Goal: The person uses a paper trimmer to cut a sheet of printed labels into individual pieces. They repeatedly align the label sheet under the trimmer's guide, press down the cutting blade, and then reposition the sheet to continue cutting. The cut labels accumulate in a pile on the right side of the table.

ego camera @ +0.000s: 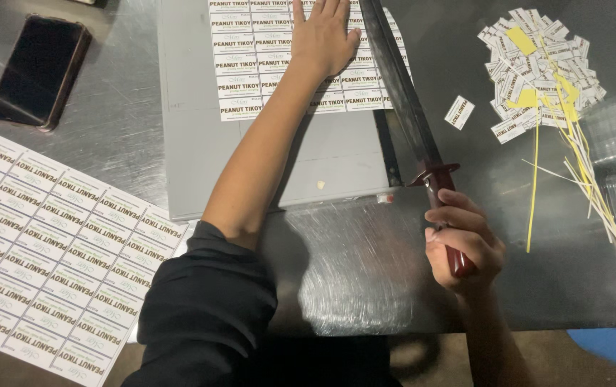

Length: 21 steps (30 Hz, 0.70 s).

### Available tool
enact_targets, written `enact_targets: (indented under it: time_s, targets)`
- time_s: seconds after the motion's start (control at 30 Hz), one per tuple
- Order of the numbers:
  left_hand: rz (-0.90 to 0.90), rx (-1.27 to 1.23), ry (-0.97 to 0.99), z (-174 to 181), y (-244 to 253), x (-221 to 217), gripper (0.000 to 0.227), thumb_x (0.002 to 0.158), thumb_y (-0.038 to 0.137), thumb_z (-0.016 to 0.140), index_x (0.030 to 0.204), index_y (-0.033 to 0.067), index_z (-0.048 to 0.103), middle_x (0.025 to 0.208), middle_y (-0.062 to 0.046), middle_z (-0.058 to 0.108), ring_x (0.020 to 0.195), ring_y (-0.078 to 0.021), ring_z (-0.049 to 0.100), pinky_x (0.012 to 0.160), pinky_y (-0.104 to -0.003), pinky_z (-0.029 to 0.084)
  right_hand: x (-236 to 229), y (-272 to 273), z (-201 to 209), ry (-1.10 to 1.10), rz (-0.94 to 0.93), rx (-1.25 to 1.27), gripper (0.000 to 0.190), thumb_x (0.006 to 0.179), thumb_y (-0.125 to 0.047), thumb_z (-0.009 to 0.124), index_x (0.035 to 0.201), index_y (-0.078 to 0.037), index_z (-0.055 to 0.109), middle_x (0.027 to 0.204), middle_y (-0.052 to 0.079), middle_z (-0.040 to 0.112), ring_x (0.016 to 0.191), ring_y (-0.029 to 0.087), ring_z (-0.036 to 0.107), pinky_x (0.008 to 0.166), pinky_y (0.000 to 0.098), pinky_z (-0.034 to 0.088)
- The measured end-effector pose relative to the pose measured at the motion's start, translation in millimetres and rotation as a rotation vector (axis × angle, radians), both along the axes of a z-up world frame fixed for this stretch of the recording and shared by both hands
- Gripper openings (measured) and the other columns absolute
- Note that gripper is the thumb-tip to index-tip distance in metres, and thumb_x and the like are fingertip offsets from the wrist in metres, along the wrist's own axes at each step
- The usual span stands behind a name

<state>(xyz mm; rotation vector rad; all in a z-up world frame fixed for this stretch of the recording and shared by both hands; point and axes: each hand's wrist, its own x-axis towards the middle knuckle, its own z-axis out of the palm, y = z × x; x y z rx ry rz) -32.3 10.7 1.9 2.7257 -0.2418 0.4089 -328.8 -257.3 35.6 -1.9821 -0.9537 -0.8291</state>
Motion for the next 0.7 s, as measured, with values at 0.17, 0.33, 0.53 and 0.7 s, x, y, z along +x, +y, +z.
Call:
enact_targets:
  time_s: [0.17,0.33,0.53,0.7]
  targets:
    - [-0.006,-0.011,0.004,-1,0,1,0.069,0.101,0.046,0.046,0.156,0.0060,0.034,0.162,-0.010,0.037,0.151,-0.0292,0.028,0.122,-0.064,0.008,-5,-2,-4,0.011,-0.031,-0.033,0.029,0.083,0.012,0.073,0.090,-0.007,0.053,0.107,0.013,0.069,0.123,0.034,0.067,0.107,0.0440,0.060]
    - [-0.006,0.013,-0.005,-1,1,0,0.068,0.101,0.046,0.046,0.155,0.0056,0.035,0.162,-0.010,0.036,0.152,-0.0289,0.026,0.122,-0.064,0.007,-3,-4,-10,0.022,0.004,-0.056,0.030,0.085,0.012,0.072,0.094,-0.007,0.050,0.110,0.012,0.069,0.124,0.034,0.067,0.107,0.0427,0.060]
    - [-0.014,-0.005,-0.023,-2,0,1,0.069,0.101,0.045,0.046,0.156,0.0057,0.035,0.161,-0.009,0.038,0.151,-0.0286,0.027,0.122,-0.065,0.006,-7,-5,-12,0.039,-0.021,-0.085,0.029,0.083,0.011,0.073,0.091,-0.007,0.053,0.111,0.012,0.068,0.123,0.036,0.066,0.104,0.0412,0.061]
    - [-0.007,0.001,-0.011,-1,1,2,0.068,0.101,0.046,0.047,0.154,0.0051,0.037,0.161,-0.010,0.037,0.151,-0.0293,0.027,0.122,-0.065,0.009,-7,-8,-19,0.085,0.001,-0.106,0.026,0.082,0.010,0.074,0.089,-0.007,0.055,0.112,0.013,0.067,0.125,0.035,0.064,0.105,0.0415,0.060]
